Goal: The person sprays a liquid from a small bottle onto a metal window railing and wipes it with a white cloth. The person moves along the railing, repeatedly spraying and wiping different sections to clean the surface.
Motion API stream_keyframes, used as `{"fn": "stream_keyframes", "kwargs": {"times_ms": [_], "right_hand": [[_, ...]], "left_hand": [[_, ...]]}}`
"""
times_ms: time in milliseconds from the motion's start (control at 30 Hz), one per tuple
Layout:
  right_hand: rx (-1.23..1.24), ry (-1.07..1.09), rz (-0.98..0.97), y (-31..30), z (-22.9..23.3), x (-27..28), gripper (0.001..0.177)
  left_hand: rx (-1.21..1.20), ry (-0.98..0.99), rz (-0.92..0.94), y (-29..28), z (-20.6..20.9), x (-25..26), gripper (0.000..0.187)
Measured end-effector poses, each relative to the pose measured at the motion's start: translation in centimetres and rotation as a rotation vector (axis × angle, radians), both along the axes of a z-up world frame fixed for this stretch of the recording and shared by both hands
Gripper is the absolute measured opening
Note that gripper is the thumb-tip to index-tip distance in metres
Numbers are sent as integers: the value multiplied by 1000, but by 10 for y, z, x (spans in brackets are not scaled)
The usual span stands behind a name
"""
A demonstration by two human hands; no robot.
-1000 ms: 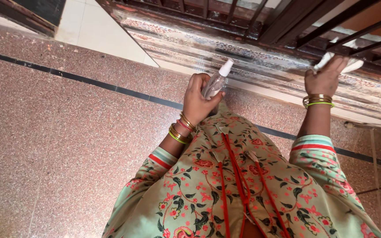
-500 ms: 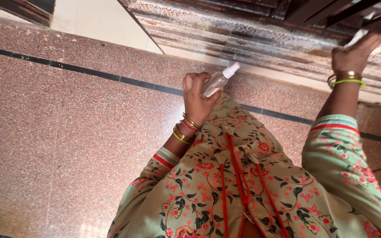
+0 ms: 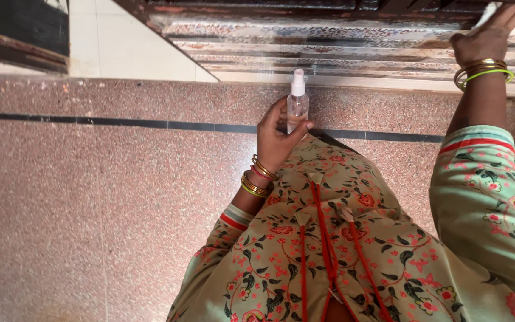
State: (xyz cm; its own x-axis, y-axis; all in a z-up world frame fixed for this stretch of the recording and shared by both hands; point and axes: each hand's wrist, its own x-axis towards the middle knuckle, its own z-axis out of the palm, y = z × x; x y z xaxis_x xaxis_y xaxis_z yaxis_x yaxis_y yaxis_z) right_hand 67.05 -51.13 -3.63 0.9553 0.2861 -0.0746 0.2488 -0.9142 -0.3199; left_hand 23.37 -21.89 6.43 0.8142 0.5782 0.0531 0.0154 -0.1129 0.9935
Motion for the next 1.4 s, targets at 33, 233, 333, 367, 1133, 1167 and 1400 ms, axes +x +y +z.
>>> {"fn": "stream_keyframes", "kwargs": {"times_ms": [33, 233, 333, 367, 1133, 1167, 1400], "right_hand": [[-8, 73, -70, 2, 2, -2, 119], [35, -186, 100, -9, -18, -2, 107], [38, -99, 72, -19, -27, -1, 90], [54, -59, 47, -17, -29, -1, 89], [53, -150, 229, -17, 34, -27, 98], [57, -153, 231, -19, 37, -27, 98], [69, -189, 184, -50, 47, -17, 102]], "left_hand": [[-72, 1, -13, 0, 0, 3, 65], [-63, -23, -137, 0, -8, 26, 64], [-83, -29, -161, -6, -9, 36, 58], [-91, -40, -174, -8, -9, 41, 57], [190, -126, -201, -168, 38, 148, 49], [242, -114, -181, -172, 40, 152, 49], [549, -91, -12, -205, 51, 168, 46]]}}
